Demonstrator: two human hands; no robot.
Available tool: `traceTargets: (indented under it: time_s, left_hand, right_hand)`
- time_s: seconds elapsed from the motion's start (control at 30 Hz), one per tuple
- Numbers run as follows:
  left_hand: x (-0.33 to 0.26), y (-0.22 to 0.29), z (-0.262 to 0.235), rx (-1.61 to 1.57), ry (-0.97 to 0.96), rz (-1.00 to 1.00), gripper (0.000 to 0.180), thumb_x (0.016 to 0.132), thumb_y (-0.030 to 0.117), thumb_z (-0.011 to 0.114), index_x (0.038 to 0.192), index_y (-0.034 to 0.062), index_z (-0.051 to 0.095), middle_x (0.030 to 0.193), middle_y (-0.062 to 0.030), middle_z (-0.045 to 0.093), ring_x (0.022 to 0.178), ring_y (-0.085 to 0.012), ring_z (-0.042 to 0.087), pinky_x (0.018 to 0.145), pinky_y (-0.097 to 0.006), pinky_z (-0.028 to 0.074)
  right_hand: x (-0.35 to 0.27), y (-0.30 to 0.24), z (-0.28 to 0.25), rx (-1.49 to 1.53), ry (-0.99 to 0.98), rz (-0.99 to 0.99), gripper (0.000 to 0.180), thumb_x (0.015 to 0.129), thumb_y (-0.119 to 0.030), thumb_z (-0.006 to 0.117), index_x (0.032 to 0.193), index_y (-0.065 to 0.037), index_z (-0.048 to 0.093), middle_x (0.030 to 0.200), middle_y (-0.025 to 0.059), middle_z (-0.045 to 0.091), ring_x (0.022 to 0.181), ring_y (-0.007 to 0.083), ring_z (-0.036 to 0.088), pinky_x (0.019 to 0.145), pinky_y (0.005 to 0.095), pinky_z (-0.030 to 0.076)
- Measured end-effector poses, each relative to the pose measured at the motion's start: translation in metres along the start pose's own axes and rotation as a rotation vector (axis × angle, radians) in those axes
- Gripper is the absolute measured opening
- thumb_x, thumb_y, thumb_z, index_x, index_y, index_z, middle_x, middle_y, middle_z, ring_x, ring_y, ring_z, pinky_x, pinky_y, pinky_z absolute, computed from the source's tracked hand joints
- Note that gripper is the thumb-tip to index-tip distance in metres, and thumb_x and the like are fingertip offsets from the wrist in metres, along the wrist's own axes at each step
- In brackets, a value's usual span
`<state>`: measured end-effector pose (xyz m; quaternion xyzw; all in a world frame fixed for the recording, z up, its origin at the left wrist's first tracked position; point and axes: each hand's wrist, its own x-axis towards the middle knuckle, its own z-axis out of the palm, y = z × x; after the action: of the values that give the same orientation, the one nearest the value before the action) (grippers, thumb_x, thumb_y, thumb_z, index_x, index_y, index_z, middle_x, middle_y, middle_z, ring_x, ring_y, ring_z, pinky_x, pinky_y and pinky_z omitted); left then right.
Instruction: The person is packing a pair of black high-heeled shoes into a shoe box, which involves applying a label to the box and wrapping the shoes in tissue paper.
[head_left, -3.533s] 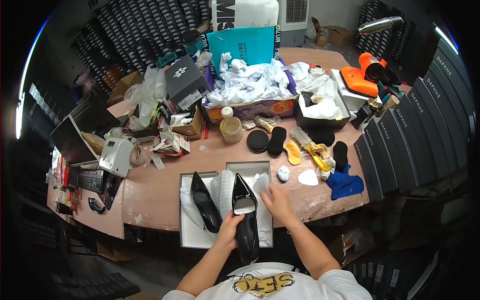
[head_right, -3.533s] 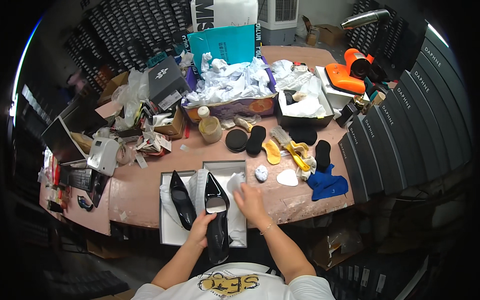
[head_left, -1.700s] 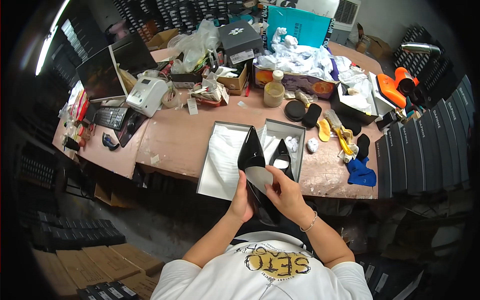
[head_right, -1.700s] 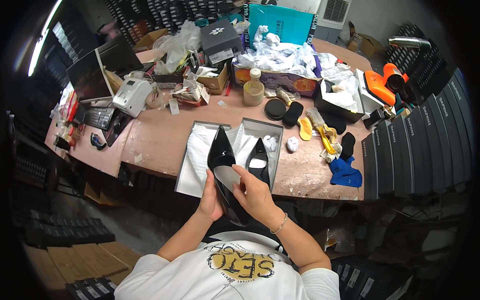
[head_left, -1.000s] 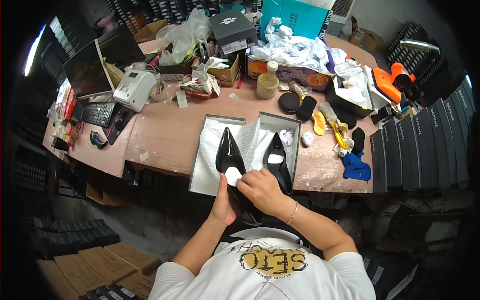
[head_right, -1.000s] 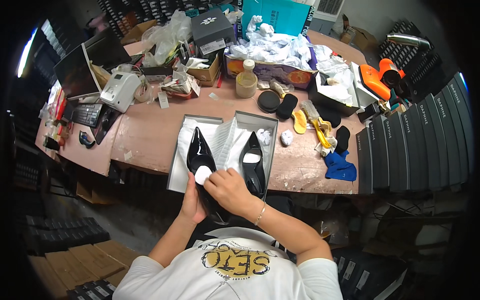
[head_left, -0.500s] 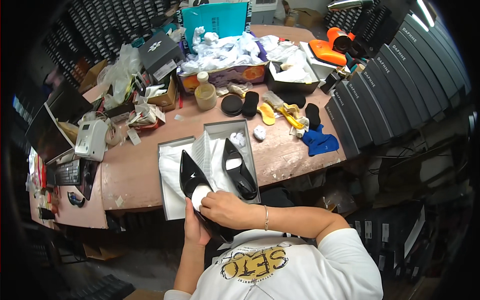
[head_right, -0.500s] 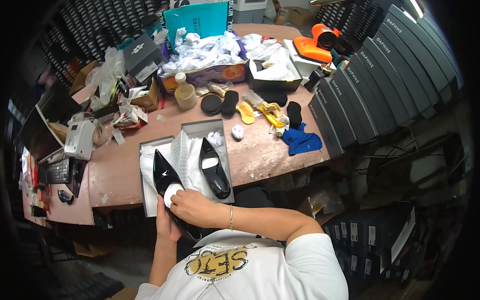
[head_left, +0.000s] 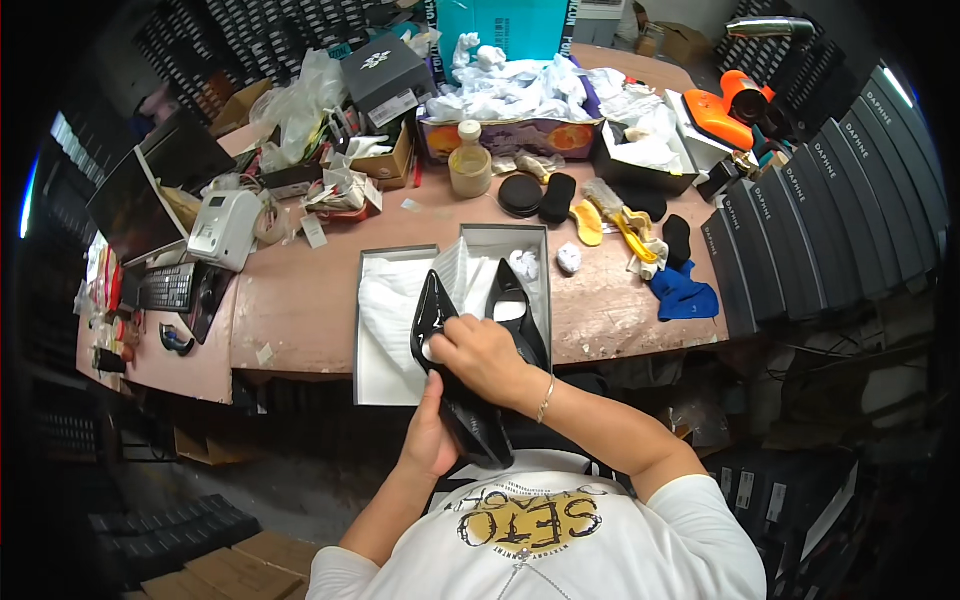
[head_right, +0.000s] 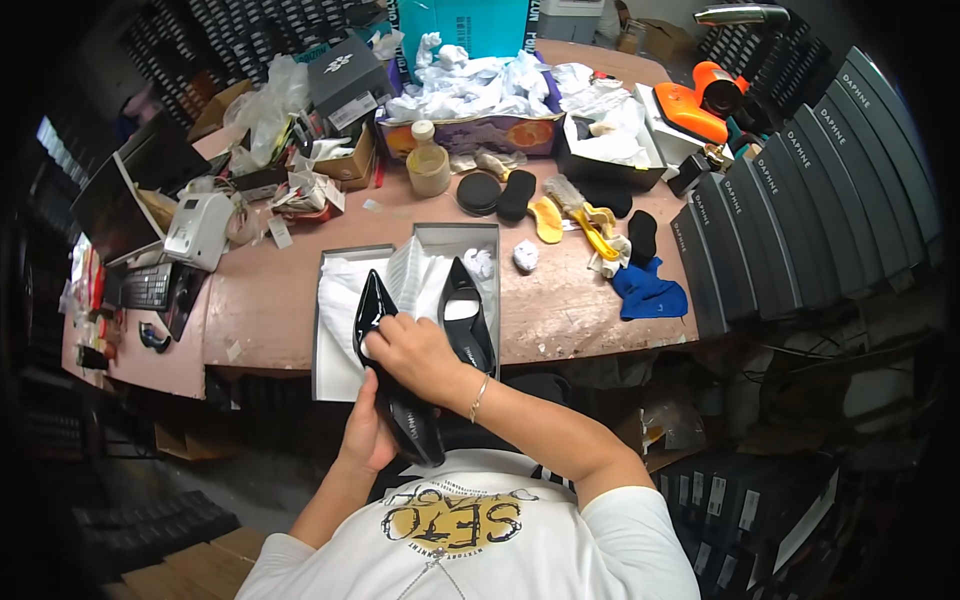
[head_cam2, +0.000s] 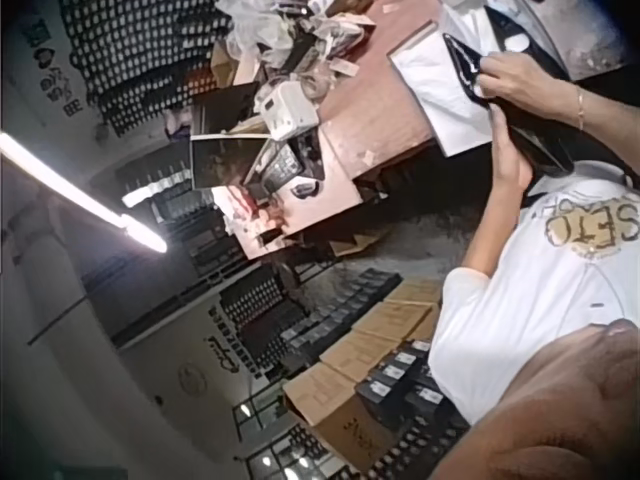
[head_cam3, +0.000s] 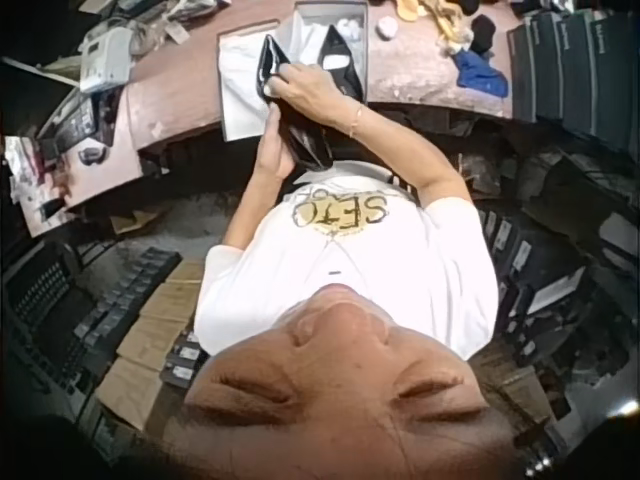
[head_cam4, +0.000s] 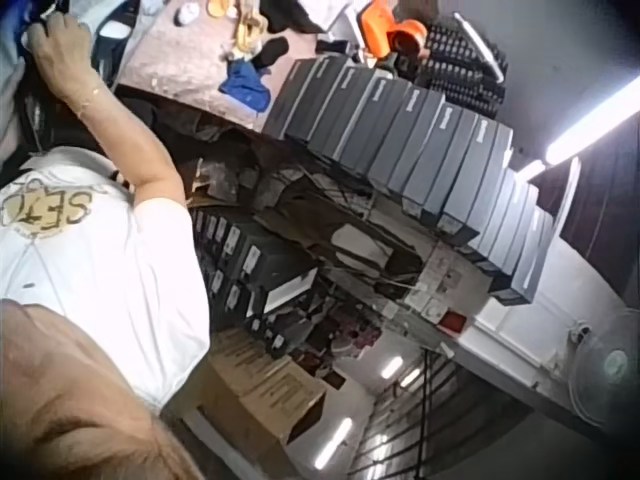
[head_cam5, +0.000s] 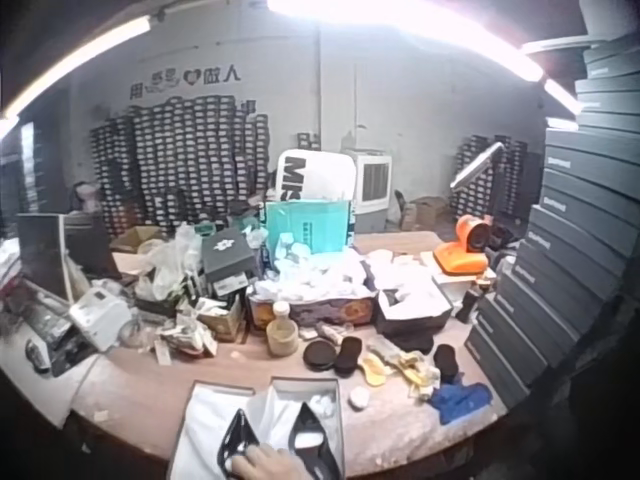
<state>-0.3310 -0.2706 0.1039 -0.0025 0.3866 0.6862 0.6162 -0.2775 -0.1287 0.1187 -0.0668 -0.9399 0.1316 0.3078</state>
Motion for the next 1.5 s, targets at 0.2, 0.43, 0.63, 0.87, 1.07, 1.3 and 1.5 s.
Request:
traceTargets:
  time_s: [0.2, 0.43, 0.63, 0.87, 1.07, 1.3, 1.5]
  left_hand:
    - [-0.021, -0.001, -0.003, -0.062, -0.003, -0.009, 0.065, 0.098, 0.055, 0.034, 0.140, 0.0049, 0.035, 0.135, -0.0155, 0.049, 0.119, -0.0302, 0.053, 0.099, -0.047, 0.045]
    - [-0.047, 0.023, -0.015, -0.099, 0.001, 0.049, 0.051, 0.093, 0.047, 0.046, 0.113, -0.0001, 0.055, 0.094, -0.0193, 0.065, 0.082, -0.0303, 0.067, 0.074, -0.040, 0.057]
    - [-0.081, 0.078, -0.030, -0.021, 0.183, 0.417, 0.060, 0.091, 0.046, 0.041, 0.119, -0.0061, 0.053, 0.102, -0.0176, 0.065, 0.083, -0.0268, 0.067, 0.075, -0.037, 0.057]
    - [-0.042, 0.064, -0.021, -0.093, 0.050, 0.206, 0.060, 0.093, 0.045, 0.040, 0.121, -0.0075, 0.051, 0.109, -0.0208, 0.063, 0.087, -0.0298, 0.066, 0.077, -0.039, 0.057]
    - [0.048, 0.085, -0.014, -0.041, 0.033, 0.038, 0.059, 0.094, 0.041, 0.043, 0.125, -0.0095, 0.047, 0.118, -0.0226, 0.058, 0.107, -0.0311, 0.061, 0.092, -0.044, 0.052]
    - [0.116, 0.118, -0.048, 0.060, 0.284, -0.115, 0.051, 0.094, 0.039, 0.047, 0.121, -0.0040, 0.052, 0.107, -0.0178, 0.063, 0.094, -0.0286, 0.065, 0.077, -0.039, 0.056]
    - [0.158, 0.118, -0.076, 0.717, 0.614, -0.071, 0.053, 0.095, 0.034, 0.054, 0.131, -0.0045, 0.045, 0.121, -0.0151, 0.057, 0.112, -0.0207, 0.055, 0.091, -0.031, 0.045]
  right_hand:
    - [-0.017, -0.027, -0.007, 0.071, -0.178, 0.060, 0.011, 0.076, -0.013, 0.058, 0.087, -0.010, 0.056, 0.083, 0.0068, 0.051, 0.077, 0.0247, 0.057, 0.064, 0.0342, 0.047]
    - [-0.021, 0.012, -0.046, 0.427, 0.022, 0.431, 0.019, 0.080, -0.008, 0.068, 0.098, -0.003, 0.064, 0.090, 0.0116, 0.064, 0.078, 0.0212, 0.064, 0.068, 0.0317, 0.051]
    - [-0.086, 0.027, -0.062, -0.191, -0.387, 0.294, 0.052, 0.070, -0.038, 0.079, 0.104, -0.001, 0.064, 0.115, 0.0171, 0.061, 0.122, 0.0359, 0.048, 0.102, 0.0496, 0.035]
    - [-0.071, 0.040, -0.103, 0.436, -0.041, 0.464, 0.026, 0.071, -0.009, 0.075, 0.079, 0.004, 0.054, 0.120, 0.0172, 0.059, 0.126, 0.0368, 0.046, 0.104, 0.0433, 0.035]
    - [-0.106, 0.140, -0.152, 0.005, -0.177, 0.589, 0.028, 0.069, -0.005, 0.073, 0.080, 0.006, 0.050, 0.122, 0.0213, 0.056, 0.128, 0.0404, 0.043, 0.101, 0.0436, 0.039]
    - [-0.044, 0.117, -0.060, 0.079, -0.394, 0.580, 0.088, 0.065, -0.026, 0.082, 0.137, -0.001, 0.038, 0.142, 0.0246, 0.035, 0.135, 0.0435, 0.028, 0.106, 0.0558, 0.029]
    - [-0.052, 0.083, 0.063, 0.063, -0.821, 0.367, 0.062, 0.065, -0.022, 0.081, 0.119, -0.005, 0.055, 0.127, 0.0182, 0.051, 0.122, 0.0415, 0.043, 0.099, 0.0527, 0.036]
